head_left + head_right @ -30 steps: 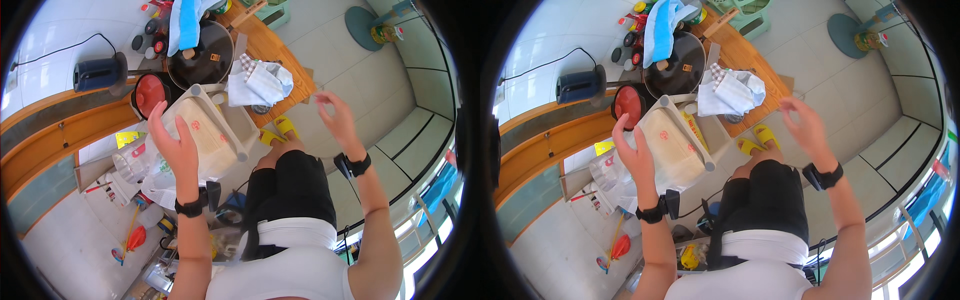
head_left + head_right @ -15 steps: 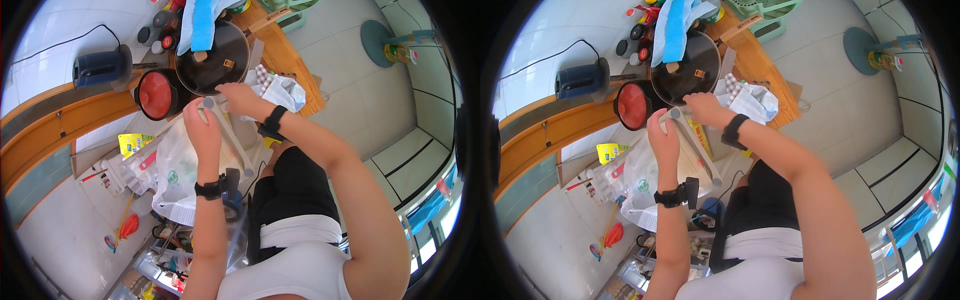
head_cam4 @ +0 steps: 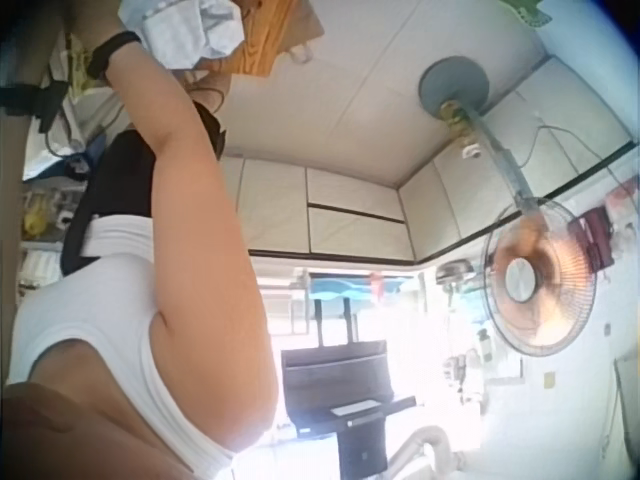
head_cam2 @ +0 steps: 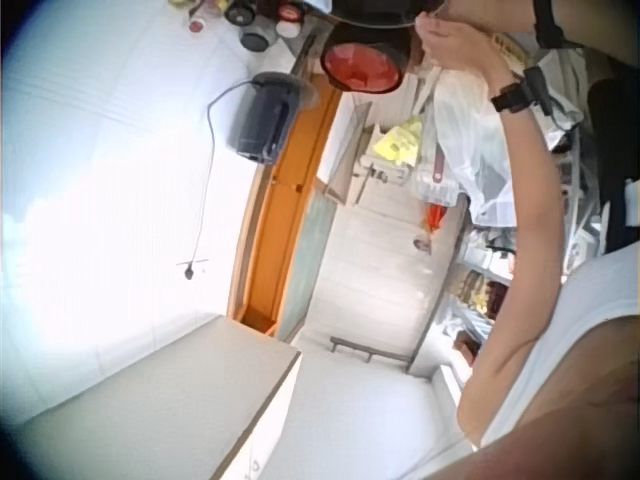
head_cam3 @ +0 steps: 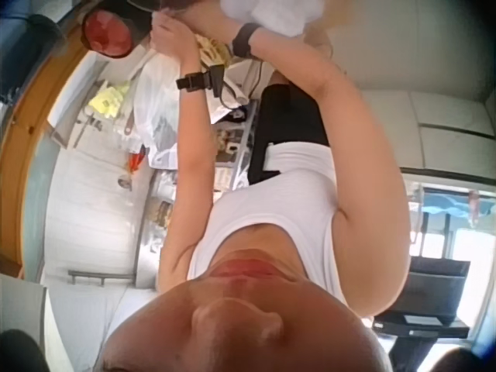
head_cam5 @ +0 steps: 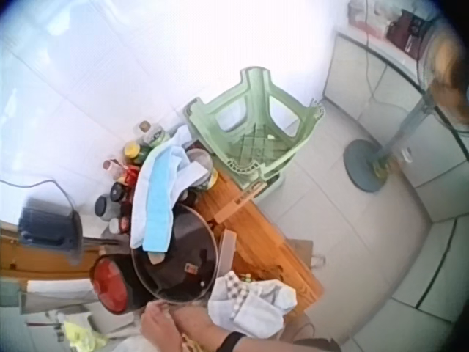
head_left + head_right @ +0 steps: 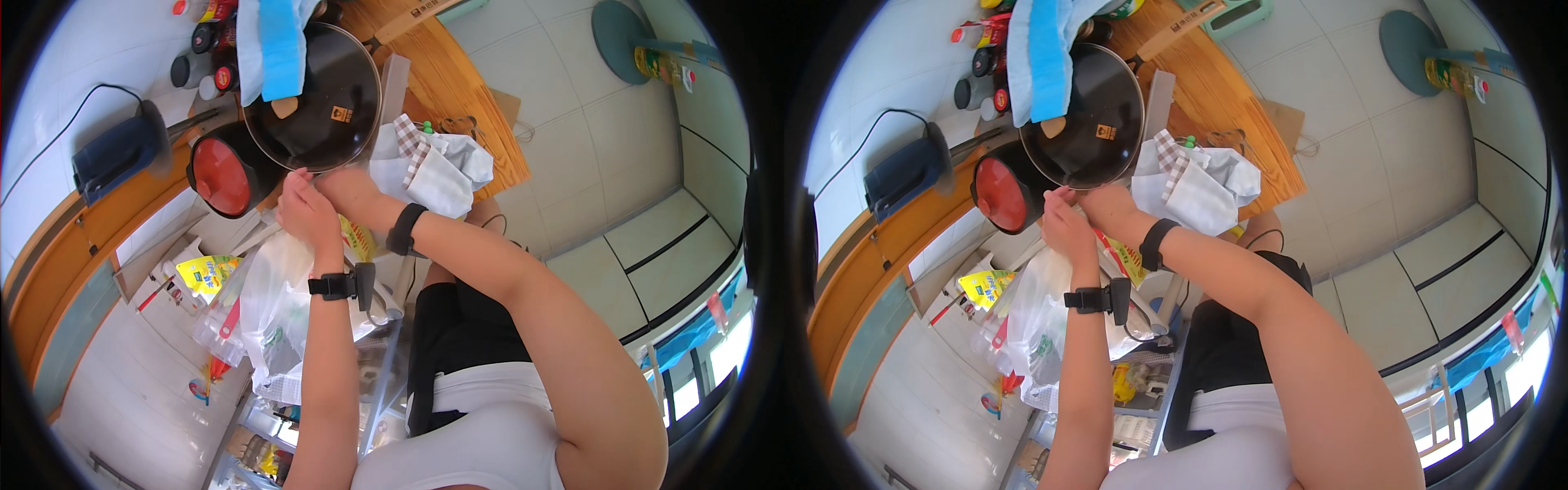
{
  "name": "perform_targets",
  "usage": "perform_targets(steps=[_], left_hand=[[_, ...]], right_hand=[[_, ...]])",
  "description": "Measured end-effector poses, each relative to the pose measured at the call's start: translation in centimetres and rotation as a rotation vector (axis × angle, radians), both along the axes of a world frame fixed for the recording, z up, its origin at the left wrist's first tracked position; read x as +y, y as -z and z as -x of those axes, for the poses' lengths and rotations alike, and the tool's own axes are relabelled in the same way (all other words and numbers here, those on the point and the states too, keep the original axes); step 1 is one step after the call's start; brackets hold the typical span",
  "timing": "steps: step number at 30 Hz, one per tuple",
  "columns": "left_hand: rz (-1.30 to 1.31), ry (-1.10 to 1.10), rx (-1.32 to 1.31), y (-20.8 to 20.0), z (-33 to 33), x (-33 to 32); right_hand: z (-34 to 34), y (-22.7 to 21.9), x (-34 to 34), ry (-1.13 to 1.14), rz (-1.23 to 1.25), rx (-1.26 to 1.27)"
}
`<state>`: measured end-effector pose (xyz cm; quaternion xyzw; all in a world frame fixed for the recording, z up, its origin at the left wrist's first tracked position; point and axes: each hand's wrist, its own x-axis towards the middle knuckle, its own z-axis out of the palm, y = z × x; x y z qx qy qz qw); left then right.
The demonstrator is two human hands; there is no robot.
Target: Assembling a white plastic multi-tier shelf in a kitchen.
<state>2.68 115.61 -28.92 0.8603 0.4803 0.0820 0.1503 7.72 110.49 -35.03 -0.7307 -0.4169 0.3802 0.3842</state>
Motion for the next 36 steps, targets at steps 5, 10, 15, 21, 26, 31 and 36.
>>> perform_targets(steps=[5, 10, 15, 21, 26, 31, 36], left_hand=[[-0.119, 0.051, 0.098, 0.3, -0.8, -0.2], [-0.113, 0.008, 0.083, 0.9, -0.8, -0.2], [-0.100, 0.005, 0.067, 0.9, -0.9, -0.1], [-0.105, 0.042, 0.056, 0.3, -0.1, 0.3], [-0.253, 0.027, -0.073, -2.6, -1.5, -1.4], [-0.043, 0.404, -0.416, -13.8, 0.0, -6.4], [0.235, 0.554, -0.344, -19.0, 10.9, -9.9]], right_hand=[[1.6, 1.4, 0.2, 0.131, -0.060, -0.002], [1.7, 0.9, 0.2, 0.154, -0.066, 0.115], [1.9, 1.3, 0.1, 0.141, -0.049, 0.114], [3.0, -1.0, -2.4, 0.336, -0.117, 0.042], [2.8, -3.6, -7.5, 0.299, -0.087, 0.120], [3.1, -7.2, -11.8, 0.266, -0.073, 0.154], [4.7, -8.7, -16.6, 0.267, -0.146, -0.033]])
